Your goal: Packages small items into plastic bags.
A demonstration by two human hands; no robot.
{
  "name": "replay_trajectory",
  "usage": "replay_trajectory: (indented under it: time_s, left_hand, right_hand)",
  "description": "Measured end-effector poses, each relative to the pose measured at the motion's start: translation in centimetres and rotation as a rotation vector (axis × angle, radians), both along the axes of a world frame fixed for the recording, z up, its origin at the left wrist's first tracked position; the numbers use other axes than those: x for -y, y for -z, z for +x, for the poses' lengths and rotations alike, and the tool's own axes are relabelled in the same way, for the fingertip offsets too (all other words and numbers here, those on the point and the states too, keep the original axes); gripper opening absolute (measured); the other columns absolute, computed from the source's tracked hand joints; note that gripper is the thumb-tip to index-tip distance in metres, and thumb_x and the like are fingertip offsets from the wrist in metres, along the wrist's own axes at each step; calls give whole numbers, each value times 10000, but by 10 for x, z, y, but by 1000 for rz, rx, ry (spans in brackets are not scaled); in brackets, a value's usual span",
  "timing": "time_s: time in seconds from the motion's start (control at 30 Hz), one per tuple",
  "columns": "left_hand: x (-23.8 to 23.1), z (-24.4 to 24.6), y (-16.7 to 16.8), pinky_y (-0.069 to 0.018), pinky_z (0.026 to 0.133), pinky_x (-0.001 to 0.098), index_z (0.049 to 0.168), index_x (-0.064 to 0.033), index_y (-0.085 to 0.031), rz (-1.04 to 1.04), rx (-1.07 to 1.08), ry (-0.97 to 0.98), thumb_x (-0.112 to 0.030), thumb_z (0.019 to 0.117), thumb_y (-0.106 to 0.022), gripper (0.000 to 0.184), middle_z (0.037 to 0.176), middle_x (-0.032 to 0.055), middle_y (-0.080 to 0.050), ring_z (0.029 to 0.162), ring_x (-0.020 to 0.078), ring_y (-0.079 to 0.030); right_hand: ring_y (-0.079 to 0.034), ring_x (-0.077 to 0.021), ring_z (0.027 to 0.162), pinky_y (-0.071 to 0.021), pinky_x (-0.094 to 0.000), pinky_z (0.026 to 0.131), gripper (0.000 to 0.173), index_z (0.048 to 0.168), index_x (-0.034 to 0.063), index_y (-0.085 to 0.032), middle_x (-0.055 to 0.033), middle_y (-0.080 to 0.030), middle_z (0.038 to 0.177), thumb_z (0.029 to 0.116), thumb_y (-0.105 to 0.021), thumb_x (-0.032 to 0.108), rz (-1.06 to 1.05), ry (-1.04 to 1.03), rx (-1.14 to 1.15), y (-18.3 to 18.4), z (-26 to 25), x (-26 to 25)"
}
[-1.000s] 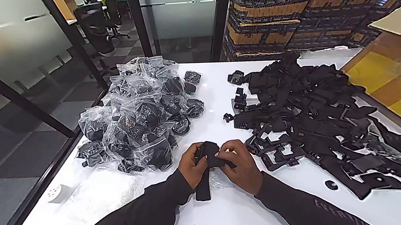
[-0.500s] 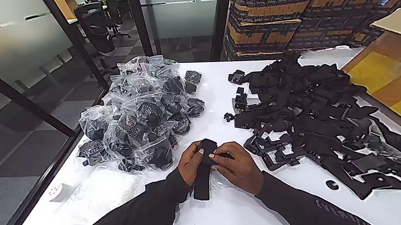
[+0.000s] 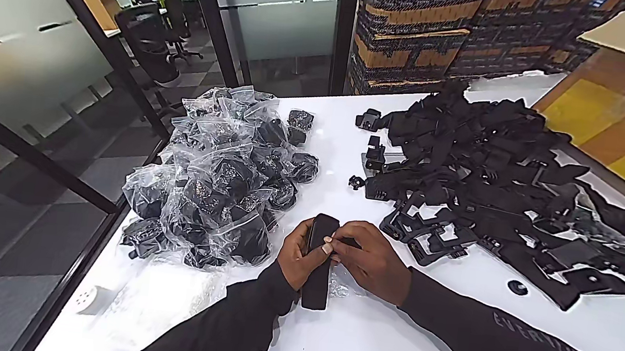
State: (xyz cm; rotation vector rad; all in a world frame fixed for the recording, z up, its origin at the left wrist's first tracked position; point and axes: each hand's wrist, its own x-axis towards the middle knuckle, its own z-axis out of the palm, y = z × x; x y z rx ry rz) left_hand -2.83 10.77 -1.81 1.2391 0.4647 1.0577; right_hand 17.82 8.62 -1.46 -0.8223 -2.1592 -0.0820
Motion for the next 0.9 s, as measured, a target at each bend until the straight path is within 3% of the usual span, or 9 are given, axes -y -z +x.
replay_trajectory:
  time_s: [0.17, 0.3, 0.4, 0.53, 0.7, 0.9]
  left_hand:
    - [-1, 0, 0, -645, 769, 369, 1384, 128, -372, -22, 25, -7, -55, 949, -622, 534, 1062, 134, -703, 840, 187, -735]
    - [-1, 0, -5, -641, 787, 382, 1391, 107, -389, -133, 67, -31, -52, 964, -532, 477, 1076, 140, -704, 869, 201, -736]
    - [-1, -3, -9, -639, 791, 366, 1380, 81, -397, -199, 95, -57, -61, 990, -447, 418, 1046, 116, -711, 868, 182, -738]
    - [-2, -4, -12, -644, 801, 397, 1390, 57, -382, -273, 165, -57, -49, 1004, -405, 401, 1055, 131, -707, 878, 208, -744]
    - [0, -2, -10, -644, 794, 409, 1374, 38, -368, -260, 237, -38, -29, 977, -460, 413, 1069, 134, -705, 876, 224, -748]
    - [-2, 0, -2, -638, 801, 426, 1386, 38, -397, -171, 258, -52, 71, 921, -547, 490, 1173, 138, -676, 928, 230, -734]
  right_hand:
    - [-572, -251, 1207, -461, -437, 1026, 307, 1292, 156, -675, -92, -640, 1228, 1051, -492, 210, -15, 1, 75, -3, -1, 2]
    - [-545, -240, 1263, -382, -481, 1116, 351, 1360, 184, -614, -70, -621, 1287, 1035, -512, 269, 26, 25, 65, -3, -1, 4]
    - [-541, -210, 1217, -323, -482, 1143, 246, 1228, 227, -593, -27, -605, 1213, 997, -539, 289, 209, -78, 20, -3, -3, 8]
    - [-515, -217, 1216, -244, -511, 1169, 184, 1163, 263, -681, -15, -604, 1169, 1014, -586, 314, 302, -204, 211, -7, -7, 17]
    - [-529, -205, 1101, -293, -485, 1099, 207, 1208, 276, -685, -19, -596, 1104, 1040, -581, 215, 331, -168, 296, -9, -13, 20]
    - [-564, -202, 1034, -343, -463, 1022, 154, 1108, 212, -704, -14, -641, 1040, 1029, -577, 175, 325, -177, 272, -10, -12, 21]
